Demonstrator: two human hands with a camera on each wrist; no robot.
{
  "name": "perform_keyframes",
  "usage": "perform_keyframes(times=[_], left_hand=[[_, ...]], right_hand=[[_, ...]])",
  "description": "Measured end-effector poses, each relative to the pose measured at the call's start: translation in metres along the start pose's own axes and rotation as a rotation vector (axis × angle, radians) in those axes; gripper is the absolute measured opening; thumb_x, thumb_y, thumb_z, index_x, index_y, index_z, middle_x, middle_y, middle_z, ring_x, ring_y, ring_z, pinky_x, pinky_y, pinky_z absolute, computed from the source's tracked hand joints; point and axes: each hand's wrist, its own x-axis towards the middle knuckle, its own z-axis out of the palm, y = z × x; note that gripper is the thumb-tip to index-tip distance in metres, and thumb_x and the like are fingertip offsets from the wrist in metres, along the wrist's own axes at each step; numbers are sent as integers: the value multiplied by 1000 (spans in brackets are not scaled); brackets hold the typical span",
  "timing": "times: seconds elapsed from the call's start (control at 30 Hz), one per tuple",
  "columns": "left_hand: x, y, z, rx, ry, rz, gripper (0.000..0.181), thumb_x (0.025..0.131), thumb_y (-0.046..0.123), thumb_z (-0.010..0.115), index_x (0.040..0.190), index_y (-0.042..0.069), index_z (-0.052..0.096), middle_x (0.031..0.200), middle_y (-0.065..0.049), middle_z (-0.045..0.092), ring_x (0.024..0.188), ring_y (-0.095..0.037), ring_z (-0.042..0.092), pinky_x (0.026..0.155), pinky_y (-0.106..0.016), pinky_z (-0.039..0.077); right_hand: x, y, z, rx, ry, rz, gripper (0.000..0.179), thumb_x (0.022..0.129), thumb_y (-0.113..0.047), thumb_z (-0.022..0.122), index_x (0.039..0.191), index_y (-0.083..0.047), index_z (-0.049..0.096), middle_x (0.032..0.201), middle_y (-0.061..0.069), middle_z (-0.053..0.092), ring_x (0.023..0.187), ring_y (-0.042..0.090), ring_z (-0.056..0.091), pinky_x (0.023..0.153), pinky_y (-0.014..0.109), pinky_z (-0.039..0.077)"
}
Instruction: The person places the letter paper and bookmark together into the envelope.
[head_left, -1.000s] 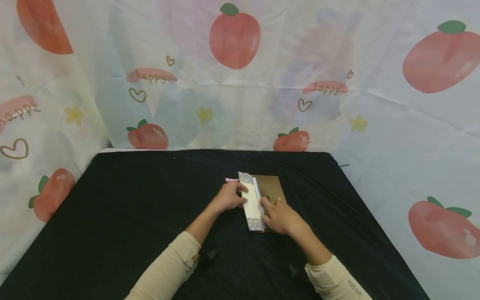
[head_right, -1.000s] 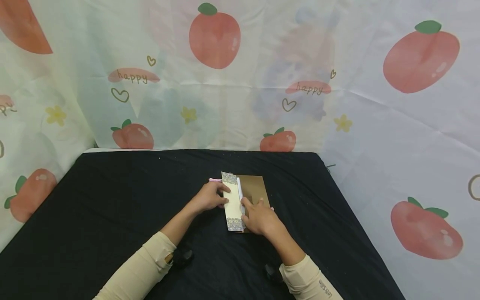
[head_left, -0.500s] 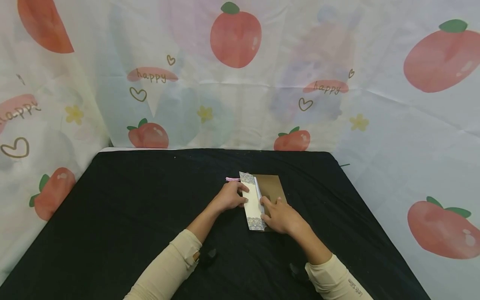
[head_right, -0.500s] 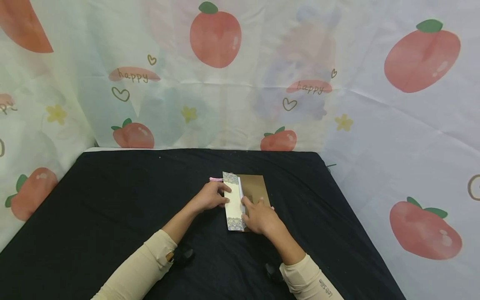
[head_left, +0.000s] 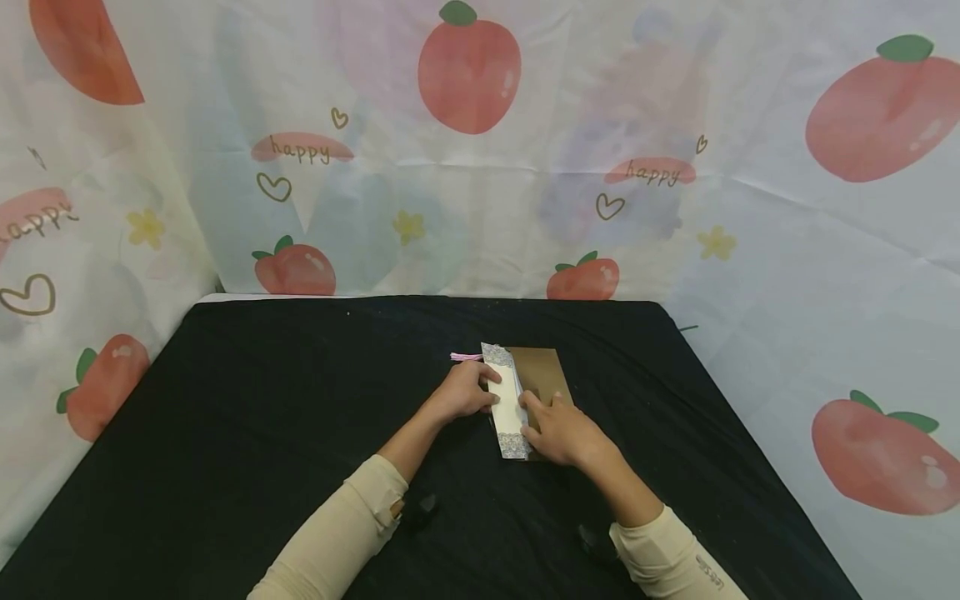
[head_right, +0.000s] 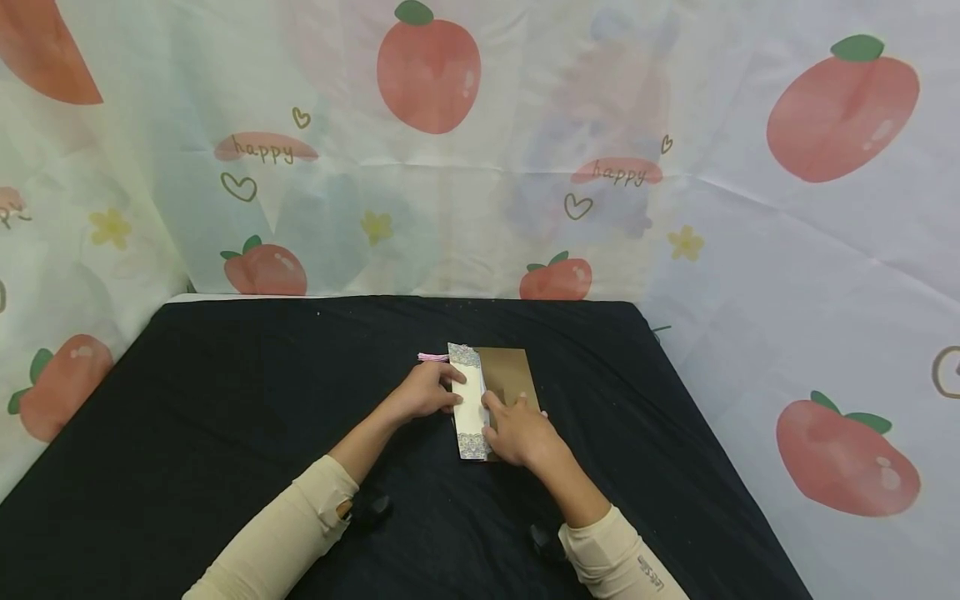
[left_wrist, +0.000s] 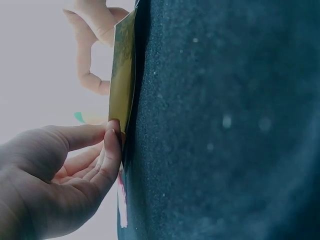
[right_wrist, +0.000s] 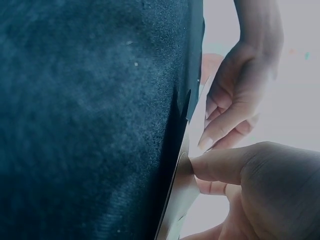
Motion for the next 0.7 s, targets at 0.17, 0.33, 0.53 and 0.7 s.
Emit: perform_keyframes(times=[0.17, 0.33, 0.53, 0.7], left_hand=[[1, 1, 1, 5, -10, -2, 29, 86, -5, 79, 115, -6, 72, 81, -6, 60, 57, -13, 68, 54, -22, 52], [4, 1, 2, 11, -15, 7, 29, 86, -6, 78, 114, -7, 72, 76, -6, 62, 57, -15, 69, 54, -22, 50], [5, 2, 4, -7, -21, 6, 29, 87, -7, 78, 115, -8, 71, 72, -8, 64, 56, -16, 68, 53, -21, 49], [6, 4, 5, -1, -25, -4, 29, 87, -5, 78, 116, -7, 71, 74, -9, 65, 57, -16, 68, 53, -22, 49]], right_hand=[[1, 1, 1, 3, -1, 1, 43, 104, -28, 63, 142, -13, 49, 132, 38, 52, 107, 46, 62, 82, 60, 50], [1, 2, 0, 6, -1, -1, 42, 104, -28, 63, 140, -13, 49, 127, 36, 54, 98, 41, 62, 79, 57, 51], [1, 2, 0, 14, -7, 13, 41, 104, -28, 63, 140, -15, 48, 128, 35, 53, 94, 40, 62, 78, 56, 51], [1, 2, 0, 19, -6, 13, 39, 104, -28, 63, 139, -16, 48, 125, 34, 54, 89, 37, 60, 76, 54, 51]])
